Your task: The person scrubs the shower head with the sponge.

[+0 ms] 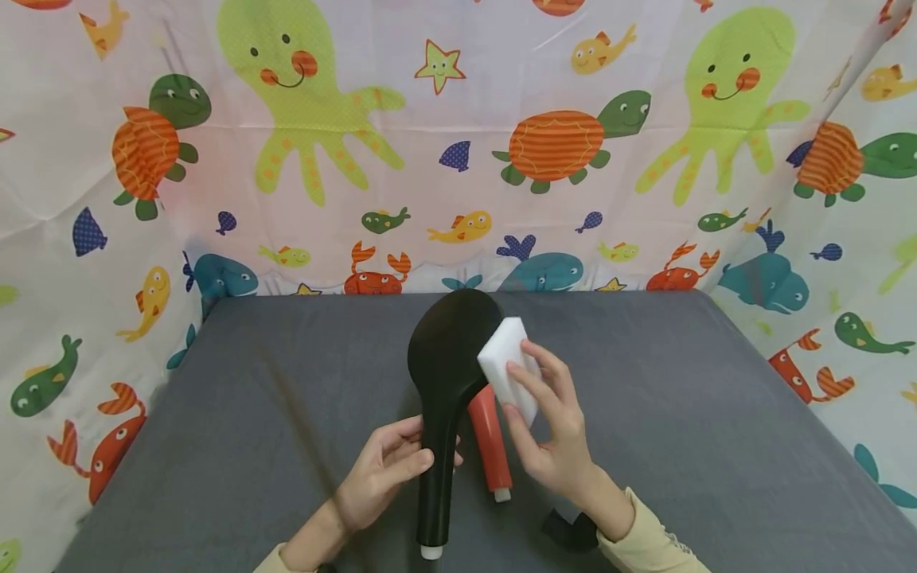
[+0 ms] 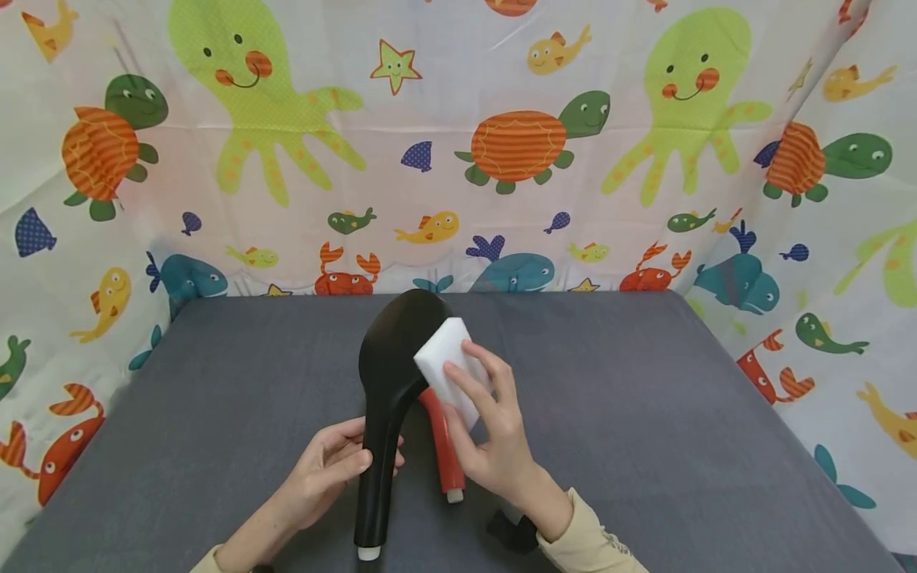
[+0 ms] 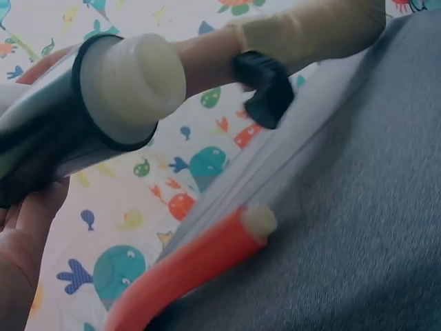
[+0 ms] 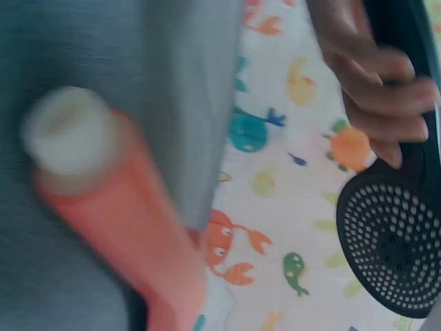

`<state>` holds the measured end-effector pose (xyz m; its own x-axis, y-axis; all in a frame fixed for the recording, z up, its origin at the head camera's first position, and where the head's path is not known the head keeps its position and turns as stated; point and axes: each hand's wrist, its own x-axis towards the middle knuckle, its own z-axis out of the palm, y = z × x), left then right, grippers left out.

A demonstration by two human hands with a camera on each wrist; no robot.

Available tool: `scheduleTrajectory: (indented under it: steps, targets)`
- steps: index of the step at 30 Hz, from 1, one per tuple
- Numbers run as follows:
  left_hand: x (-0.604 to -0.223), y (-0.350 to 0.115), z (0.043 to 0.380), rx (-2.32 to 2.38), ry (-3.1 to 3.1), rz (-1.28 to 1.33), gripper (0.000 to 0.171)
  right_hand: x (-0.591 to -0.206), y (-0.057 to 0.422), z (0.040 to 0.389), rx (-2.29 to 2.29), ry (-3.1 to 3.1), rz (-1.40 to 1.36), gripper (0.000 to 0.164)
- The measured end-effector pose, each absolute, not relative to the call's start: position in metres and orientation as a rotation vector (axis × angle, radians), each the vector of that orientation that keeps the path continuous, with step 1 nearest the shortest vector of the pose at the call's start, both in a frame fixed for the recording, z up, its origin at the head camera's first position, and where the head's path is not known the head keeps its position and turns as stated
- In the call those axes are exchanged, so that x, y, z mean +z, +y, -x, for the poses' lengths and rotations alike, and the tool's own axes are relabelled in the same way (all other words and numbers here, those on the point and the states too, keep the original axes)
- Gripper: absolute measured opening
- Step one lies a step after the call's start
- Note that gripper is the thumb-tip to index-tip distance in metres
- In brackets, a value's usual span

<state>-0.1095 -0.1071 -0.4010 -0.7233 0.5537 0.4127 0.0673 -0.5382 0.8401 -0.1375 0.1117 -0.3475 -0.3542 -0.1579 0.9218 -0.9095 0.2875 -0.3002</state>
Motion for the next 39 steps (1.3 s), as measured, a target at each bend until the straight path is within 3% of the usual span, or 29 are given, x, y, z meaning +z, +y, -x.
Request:
scheduleTrajectory:
  steps: [16, 23, 28, 39]
  targets:
    - [-0.397, -0.105, 0.105, 2.047, 1.743, -1.16, 0.049, -0.333, 0.155, 0.163, 1.423, -1.96, -0.79, 0.038]
    - [-0.398, -0.104, 0.109, 2.252, 1.771, -1.159, 0.049, -0.347, 0.154, 0.148, 1.608, -2.104, -0.602, 0.039]
    - [-0.4, -0.107, 0.113, 2.32, 1.816, -1.143, 0.048, -0.365, 0.138, 0.135, 1.762, -2.115, -0.639, 0.041]
    - [-0.399, -0.116, 0.113, 1.763, 2.563, -1.289, 0.052, -0.339, 0.148, 0.15, 1.482, -2.096, -0.653, 0.043]
